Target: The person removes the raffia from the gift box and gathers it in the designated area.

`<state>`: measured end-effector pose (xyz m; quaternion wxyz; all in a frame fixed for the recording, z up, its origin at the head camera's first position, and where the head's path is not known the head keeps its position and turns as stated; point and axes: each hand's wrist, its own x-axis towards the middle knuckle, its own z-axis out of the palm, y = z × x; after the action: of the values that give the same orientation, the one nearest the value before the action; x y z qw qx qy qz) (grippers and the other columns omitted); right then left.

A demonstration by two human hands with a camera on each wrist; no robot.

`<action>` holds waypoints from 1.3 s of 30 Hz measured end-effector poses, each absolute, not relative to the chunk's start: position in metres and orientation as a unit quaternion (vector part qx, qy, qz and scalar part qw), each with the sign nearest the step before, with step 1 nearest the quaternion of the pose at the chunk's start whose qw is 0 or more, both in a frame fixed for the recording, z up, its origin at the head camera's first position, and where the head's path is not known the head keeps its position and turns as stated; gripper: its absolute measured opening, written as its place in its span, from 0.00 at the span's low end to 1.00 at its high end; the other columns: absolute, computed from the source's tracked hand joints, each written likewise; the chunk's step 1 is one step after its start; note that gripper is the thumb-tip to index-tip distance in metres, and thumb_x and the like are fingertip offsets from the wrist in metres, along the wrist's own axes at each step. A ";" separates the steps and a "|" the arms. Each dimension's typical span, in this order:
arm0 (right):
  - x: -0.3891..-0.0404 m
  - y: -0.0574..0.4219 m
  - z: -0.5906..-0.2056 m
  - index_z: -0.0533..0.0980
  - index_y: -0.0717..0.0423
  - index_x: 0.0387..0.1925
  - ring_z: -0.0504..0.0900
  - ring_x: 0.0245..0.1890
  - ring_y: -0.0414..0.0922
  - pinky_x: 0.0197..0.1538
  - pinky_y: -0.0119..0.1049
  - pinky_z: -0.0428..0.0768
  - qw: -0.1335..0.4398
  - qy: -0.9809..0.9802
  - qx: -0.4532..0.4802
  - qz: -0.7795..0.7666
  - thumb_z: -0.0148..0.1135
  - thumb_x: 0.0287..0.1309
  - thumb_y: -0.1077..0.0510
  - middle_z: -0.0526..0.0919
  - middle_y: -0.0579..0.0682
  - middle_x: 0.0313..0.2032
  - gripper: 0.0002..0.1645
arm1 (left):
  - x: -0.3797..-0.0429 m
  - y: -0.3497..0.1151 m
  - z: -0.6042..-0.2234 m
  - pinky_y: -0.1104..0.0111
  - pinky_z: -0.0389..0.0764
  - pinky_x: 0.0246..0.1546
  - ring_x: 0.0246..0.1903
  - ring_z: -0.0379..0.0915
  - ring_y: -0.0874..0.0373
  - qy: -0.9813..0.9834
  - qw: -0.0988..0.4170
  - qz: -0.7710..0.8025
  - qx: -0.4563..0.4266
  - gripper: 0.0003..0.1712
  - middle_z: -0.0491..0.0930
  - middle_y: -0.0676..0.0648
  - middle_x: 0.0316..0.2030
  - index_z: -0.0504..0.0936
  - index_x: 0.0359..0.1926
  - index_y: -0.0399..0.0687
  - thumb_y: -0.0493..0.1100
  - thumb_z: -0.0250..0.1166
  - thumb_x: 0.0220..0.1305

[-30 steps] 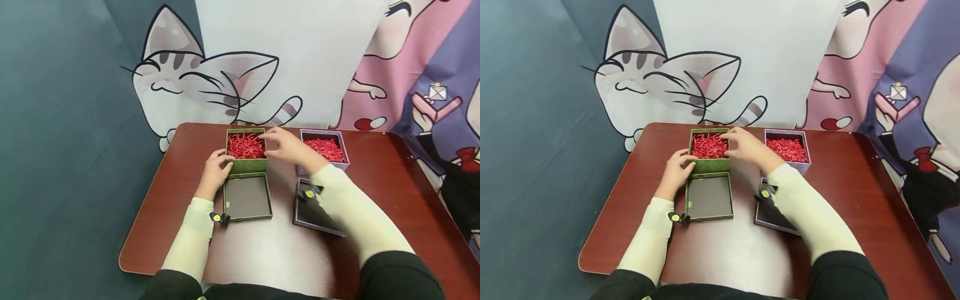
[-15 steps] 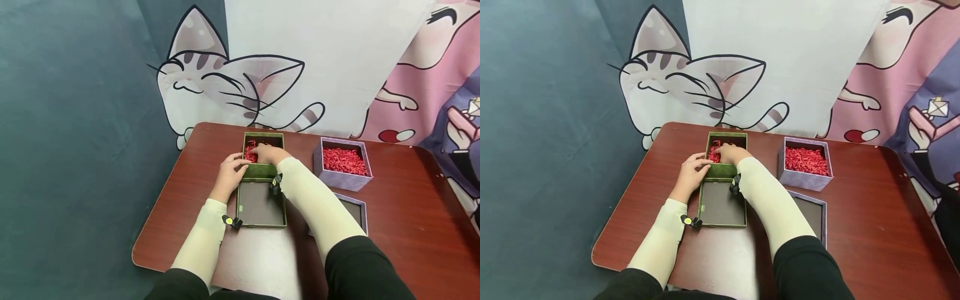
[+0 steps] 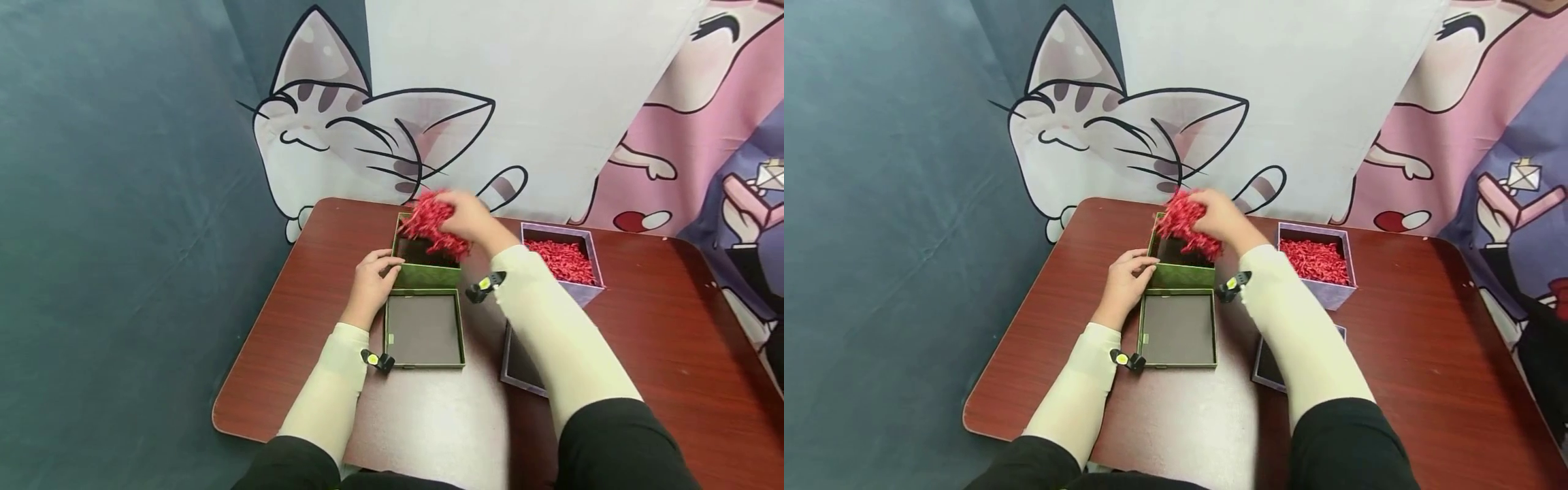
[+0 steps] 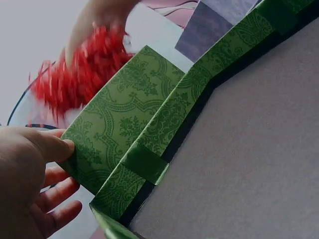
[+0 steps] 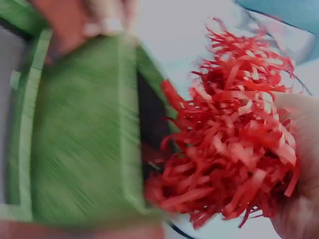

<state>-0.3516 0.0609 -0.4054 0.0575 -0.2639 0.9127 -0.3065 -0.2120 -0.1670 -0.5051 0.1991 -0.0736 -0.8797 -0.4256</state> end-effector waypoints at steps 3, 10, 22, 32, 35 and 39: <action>-0.357 0.097 -0.400 0.79 0.58 0.59 0.75 0.60 0.62 0.64 0.59 0.73 0.007 0.924 -0.224 -0.310 0.71 0.46 0.65 0.78 0.64 0.62 0.33 | -0.212 -0.167 -0.505 0.60 0.86 0.47 0.49 0.84 0.49 -0.880 0.197 -0.427 -0.071 0.09 0.82 0.42 0.58 0.92 0.47 0.49 0.38 0.71 0.68; -0.349 0.139 -0.453 0.79 0.63 0.59 0.77 0.59 0.65 0.65 0.59 0.74 0.065 0.951 -0.251 -0.169 0.72 0.44 0.67 0.81 0.67 0.57 0.34 | -0.212 -0.166 -0.504 0.59 0.86 0.48 0.50 0.84 0.49 -0.881 0.170 -0.438 -0.058 0.10 0.80 0.41 0.61 0.91 0.49 0.48 0.40 0.69 0.70; -0.313 0.159 -0.429 0.74 0.47 0.72 0.69 0.68 0.69 0.67 0.69 0.66 0.058 0.946 -0.311 -0.071 0.70 0.62 0.43 0.70 0.63 0.71 0.38 | -0.208 -0.167 -0.489 0.48 0.75 0.62 0.64 0.71 0.43 -0.899 0.163 -0.398 -0.083 0.19 0.76 0.45 0.66 0.86 0.60 0.55 0.42 0.71 0.68; -0.308 0.250 -0.395 0.73 0.62 0.68 0.71 0.63 0.73 0.65 0.68 0.69 0.077 0.968 -0.203 -0.126 0.76 0.57 0.51 0.73 0.74 0.62 0.41 | -0.210 -0.058 -0.416 0.58 0.64 0.73 0.70 0.66 0.50 -0.933 0.053 -0.222 -0.278 0.29 0.72 0.48 0.71 0.78 0.69 0.56 0.51 0.68 0.69; -0.315 0.255 -0.415 0.72 0.64 0.68 0.73 0.61 0.73 0.63 0.68 0.71 0.125 0.967 -0.194 -0.109 0.78 0.51 0.51 0.73 0.76 0.62 0.46 | -0.226 0.002 -0.417 0.64 0.67 0.71 0.69 0.68 0.54 -0.930 0.022 -0.150 -0.336 0.27 0.73 0.50 0.69 0.79 0.69 0.56 0.53 0.66 0.71; -0.320 0.252 -0.444 0.71 0.66 0.68 0.78 0.57 0.67 0.63 0.63 0.74 0.158 0.960 -0.193 -0.126 0.76 0.50 0.55 0.78 0.74 0.58 0.45 | -0.243 0.051 -0.432 0.64 0.78 0.57 0.55 0.77 0.54 -0.937 0.021 -0.095 -0.335 0.15 0.81 0.52 0.55 0.88 0.55 0.59 0.49 0.66 0.70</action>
<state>-0.3201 0.2524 -0.4438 0.1577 -0.1930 0.9602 -0.1258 -0.2431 0.0514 -0.4319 0.0211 -0.3349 -0.9372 -0.0949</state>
